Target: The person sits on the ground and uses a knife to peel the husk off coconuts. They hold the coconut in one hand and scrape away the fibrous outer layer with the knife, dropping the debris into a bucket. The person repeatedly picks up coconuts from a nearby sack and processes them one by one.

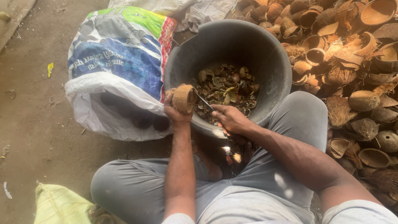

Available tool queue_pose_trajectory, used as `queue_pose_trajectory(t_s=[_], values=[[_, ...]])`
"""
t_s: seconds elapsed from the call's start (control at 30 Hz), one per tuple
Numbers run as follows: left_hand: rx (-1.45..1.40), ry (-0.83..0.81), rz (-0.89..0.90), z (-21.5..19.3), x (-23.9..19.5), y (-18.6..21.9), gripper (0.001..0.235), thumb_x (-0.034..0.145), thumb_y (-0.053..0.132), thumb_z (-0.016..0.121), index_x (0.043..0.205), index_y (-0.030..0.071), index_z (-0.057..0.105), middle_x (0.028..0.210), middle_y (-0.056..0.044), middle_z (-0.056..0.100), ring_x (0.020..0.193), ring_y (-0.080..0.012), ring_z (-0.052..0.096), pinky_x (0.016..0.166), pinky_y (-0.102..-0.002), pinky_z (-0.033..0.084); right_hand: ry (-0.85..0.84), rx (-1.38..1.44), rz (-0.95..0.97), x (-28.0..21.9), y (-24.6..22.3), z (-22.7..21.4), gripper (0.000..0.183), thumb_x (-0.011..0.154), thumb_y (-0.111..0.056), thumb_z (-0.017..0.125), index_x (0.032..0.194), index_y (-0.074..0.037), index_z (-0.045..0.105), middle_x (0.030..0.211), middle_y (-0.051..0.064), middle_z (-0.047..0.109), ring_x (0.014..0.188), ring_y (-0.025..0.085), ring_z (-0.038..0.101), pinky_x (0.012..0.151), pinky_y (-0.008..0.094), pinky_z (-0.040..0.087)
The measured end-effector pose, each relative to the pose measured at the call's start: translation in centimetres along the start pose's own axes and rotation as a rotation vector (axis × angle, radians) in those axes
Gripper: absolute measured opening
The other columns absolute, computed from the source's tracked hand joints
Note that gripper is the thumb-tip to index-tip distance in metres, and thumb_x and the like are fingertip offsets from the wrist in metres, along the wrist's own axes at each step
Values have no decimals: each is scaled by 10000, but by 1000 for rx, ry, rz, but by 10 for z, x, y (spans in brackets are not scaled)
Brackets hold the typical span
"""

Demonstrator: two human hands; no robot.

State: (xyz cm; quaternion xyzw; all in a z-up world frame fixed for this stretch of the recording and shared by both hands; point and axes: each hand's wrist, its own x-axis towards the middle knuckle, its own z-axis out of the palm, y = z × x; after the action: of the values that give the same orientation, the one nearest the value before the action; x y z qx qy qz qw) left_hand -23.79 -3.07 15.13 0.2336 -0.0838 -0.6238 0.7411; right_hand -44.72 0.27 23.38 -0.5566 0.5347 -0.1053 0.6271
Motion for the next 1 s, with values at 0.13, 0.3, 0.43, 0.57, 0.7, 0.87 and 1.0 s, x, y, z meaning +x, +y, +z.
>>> queue_pose_trajectory(t_s=[0.13, 0.3, 0.43, 0.57, 0.7, 0.87, 1.0], values=[[65, -120, -17, 3, -2, 8, 261, 994, 250, 526, 1082, 26, 628, 1066, -188, 704, 960, -297, 740, 804, -379, 655, -14, -32, 67, 0, 1, -4, 497, 1060, -272, 450, 1548, -178, 448, 615, -15, 548, 464, 95, 499, 439, 266, 486], [389, -190, -52, -8, 16, 19, 248, 1038, 229, 509, 1057, 17, 635, 1016, -168, 701, 893, -253, 743, 682, -319, 652, -39, -108, 20, 3, 8, -23, 504, 1047, -282, 489, 1533, -150, 491, 634, -1, 560, 480, 86, 517, 449, 259, 470], [354, -55, -158, -4, 46, 11, 273, 1034, 212, 512, 1099, -22, 636, 1039, -165, 696, 917, -271, 736, 731, -369, 660, 25, -185, 23, 15, 5, -26, 501, 1051, -302, 465, 1533, -165, 463, 688, 1, 591, 505, 76, 506, 463, 280, 470], [217, 354, -236, 8, 82, 7, 391, 946, 246, 431, 1139, -33, 625, 1042, -175, 705, 922, -301, 741, 748, -428, 674, 116, -286, -82, 24, 7, -25, 474, 1051, -296, 447, 1506, -185, 520, 735, -2, 639, 485, 96, 447, 461, 293, 440], [187, 121, -242, -5, 80, 20, 414, 964, 265, 446, 1185, -40, 618, 1102, -193, 705, 984, -305, 734, 803, -425, 672, 106, -240, -82, 25, 15, -31, 465, 1067, -307, 445, 1510, -187, 518, 786, 26, 669, 506, 90, 471, 473, 289, 456], [224, 251, -272, -9, 67, 7, 415, 965, 296, 455, 1180, -13, 629, 1097, -163, 706, 960, -296, 736, 776, -433, 659, 195, -494, -174, 33, 24, -33, 468, 1066, -316, 462, 1522, -218, 506, 766, 85, 692, 565, 160, 575, 533, 349, 494], [79, 245, -309, -11, 57, -5, 422, 969, 274, 444, 1183, -34, 636, 1094, -185, 699, 952, -313, 732, 785, -469, 659, 289, -709, -259, 39, 32, -29, 486, 1056, -297, 444, 1537, -228, 463, 768, 82, 664, 598, 220, 601, 549, 419, 499]])
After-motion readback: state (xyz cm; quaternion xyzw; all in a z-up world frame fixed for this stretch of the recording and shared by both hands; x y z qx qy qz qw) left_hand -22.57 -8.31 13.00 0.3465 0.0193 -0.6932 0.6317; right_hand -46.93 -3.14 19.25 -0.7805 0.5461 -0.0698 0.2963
